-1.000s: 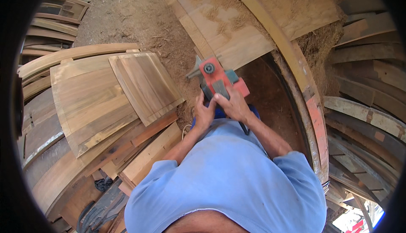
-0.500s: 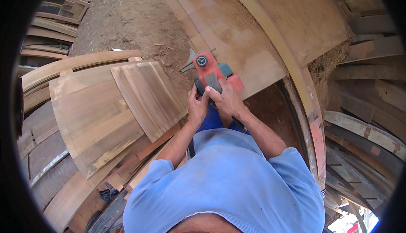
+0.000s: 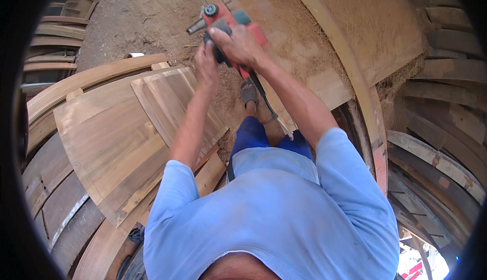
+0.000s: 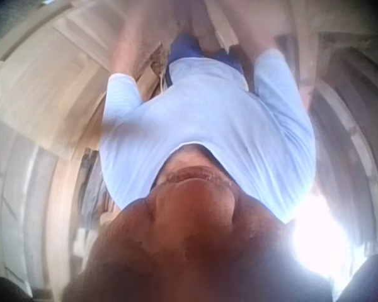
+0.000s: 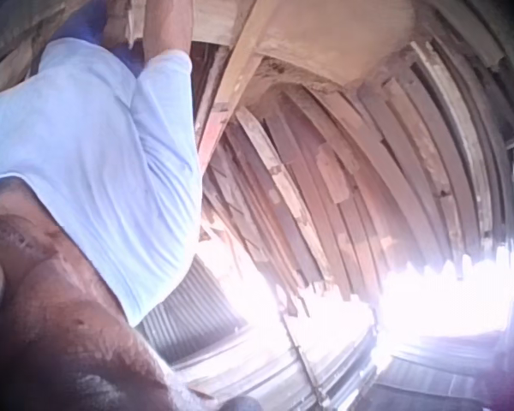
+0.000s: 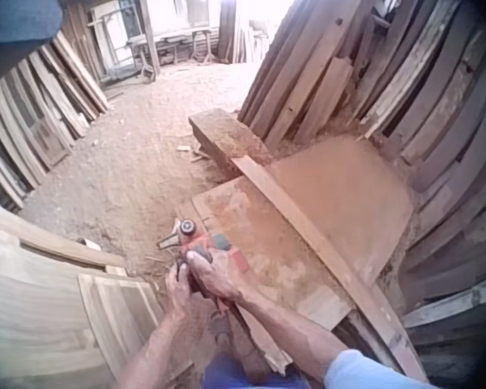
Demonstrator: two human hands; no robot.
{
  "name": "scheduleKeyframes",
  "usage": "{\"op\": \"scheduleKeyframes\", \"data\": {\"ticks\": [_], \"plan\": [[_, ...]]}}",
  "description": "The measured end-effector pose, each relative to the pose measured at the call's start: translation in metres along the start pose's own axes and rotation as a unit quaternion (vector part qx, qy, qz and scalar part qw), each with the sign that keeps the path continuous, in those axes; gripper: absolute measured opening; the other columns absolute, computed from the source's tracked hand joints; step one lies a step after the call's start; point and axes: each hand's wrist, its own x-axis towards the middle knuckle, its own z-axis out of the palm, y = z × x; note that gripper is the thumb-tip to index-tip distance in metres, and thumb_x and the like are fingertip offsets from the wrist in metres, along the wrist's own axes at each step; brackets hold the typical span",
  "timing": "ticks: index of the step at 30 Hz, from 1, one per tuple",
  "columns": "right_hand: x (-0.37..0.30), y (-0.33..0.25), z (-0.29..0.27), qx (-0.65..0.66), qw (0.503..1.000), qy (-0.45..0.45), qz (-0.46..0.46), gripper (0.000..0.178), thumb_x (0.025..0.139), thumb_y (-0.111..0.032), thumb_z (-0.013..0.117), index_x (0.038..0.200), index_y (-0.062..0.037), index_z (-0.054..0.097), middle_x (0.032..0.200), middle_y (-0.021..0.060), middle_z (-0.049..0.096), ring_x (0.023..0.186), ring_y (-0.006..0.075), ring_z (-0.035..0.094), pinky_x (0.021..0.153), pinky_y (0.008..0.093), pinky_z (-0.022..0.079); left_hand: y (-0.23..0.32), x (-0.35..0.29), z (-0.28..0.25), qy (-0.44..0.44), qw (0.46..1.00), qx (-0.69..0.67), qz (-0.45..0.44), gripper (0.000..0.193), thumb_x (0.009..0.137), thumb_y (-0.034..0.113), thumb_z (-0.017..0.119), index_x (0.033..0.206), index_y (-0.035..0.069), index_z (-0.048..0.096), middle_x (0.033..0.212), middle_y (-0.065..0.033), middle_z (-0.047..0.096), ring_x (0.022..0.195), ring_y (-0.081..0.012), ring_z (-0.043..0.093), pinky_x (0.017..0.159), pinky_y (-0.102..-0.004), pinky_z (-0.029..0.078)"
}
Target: The person uses a belt sander to smooth the surface and edges of a large wooden board. The person also lifts and moves the board across a wooden support beam.
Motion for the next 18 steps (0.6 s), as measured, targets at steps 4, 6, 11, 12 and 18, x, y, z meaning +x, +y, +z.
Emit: {"op": "scheduleKeyframes", "data": {"ticks": [4, 6, 11, 12, 18], "plan": [[0.055, 0.007, 0.008, -0.034, 0.999, 0.007, -0.008, 0.027, 0.107, -0.031, 0.058, 0.123, -0.0122, 0.070, 0.078, 0.0190, 0.071, 0.066, 0.0338, 0.070, 0.061, 0.0455, 0.054, -0.007, 0.051, -0.008, 0.015, 0.999, -0.048, 0.001, 0.045, 0.113, 0.039, 0.052, 0.116, 0.000, 0.074, 0.095, -0.0072, 0.073, 0.085, -0.0157, 0.064, 0.079, -0.0376, 0.053], [0.060, 0.010, 0.011, -0.040, 0.999, 0.010, 0.005, 0.029, 0.107, -0.034, 0.056, 0.125, -0.0156, 0.072, 0.086, 0.0221, 0.073, 0.074, 0.0388, 0.071, 0.066, 0.0482, 0.054, -0.012, 0.060, -0.009, 0.013, 0.997, -0.071, -0.001, 0.046, 0.113, 0.040, 0.052, 0.113, 0.000, 0.075, 0.092, -0.0053, 0.072, 0.083, -0.0142, 0.063, 0.078, -0.0363, 0.053], [0.017, 0.007, 0.010, -0.033, 0.997, -0.006, 0.065, 0.034, 0.109, -0.045, 0.053, 0.127, -0.0250, 0.075, 0.099, 0.0287, 0.074, 0.091, 0.0486, 0.072, 0.077, 0.0540, 0.055, -0.019, 0.019, -0.006, -0.005, 0.998, -0.064, -0.026, 0.041, 0.113, 0.037, 0.054, 0.116, 0.001, 0.074, 0.091, -0.0022, 0.071, 0.081, -0.0119, 0.061, 0.076, -0.0339, 0.052], [0.003, 0.005, 0.007, -0.006, 0.999, 0.011, 0.053, 0.037, 0.108, -0.048, 0.056, 0.116, -0.0159, 0.073, 0.090, 0.0221, 0.071, 0.081, 0.0386, 0.070, 0.071, 0.0484, 0.053, -0.018, 0.002, -0.004, -0.007, 0.998, -0.062, -0.023, 0.040, 0.113, 0.036, 0.054, 0.118, 0.000, 0.073, 0.092, -0.0025, 0.071, 0.082, -0.0123, 0.062, 0.077, -0.0341, 0.053], [-0.102, -0.005, -0.006, 0.131, 0.978, -0.009, 0.162, 0.048, 0.105, -0.051, 0.059, 0.112, -0.0046, 0.072, 0.089, 0.0206, 0.071, 0.079, 0.0335, 0.069, 0.070, 0.0448, 0.053, -0.013, -0.105, 0.020, 0.027, 0.999, 0.021, 0.000, 0.040, 0.108, 0.029, 0.064, 0.133, -0.001, 0.069, 0.104, -0.0103, 0.075, 0.094, -0.0172, 0.070, 0.085, -0.0357, 0.056]]}}
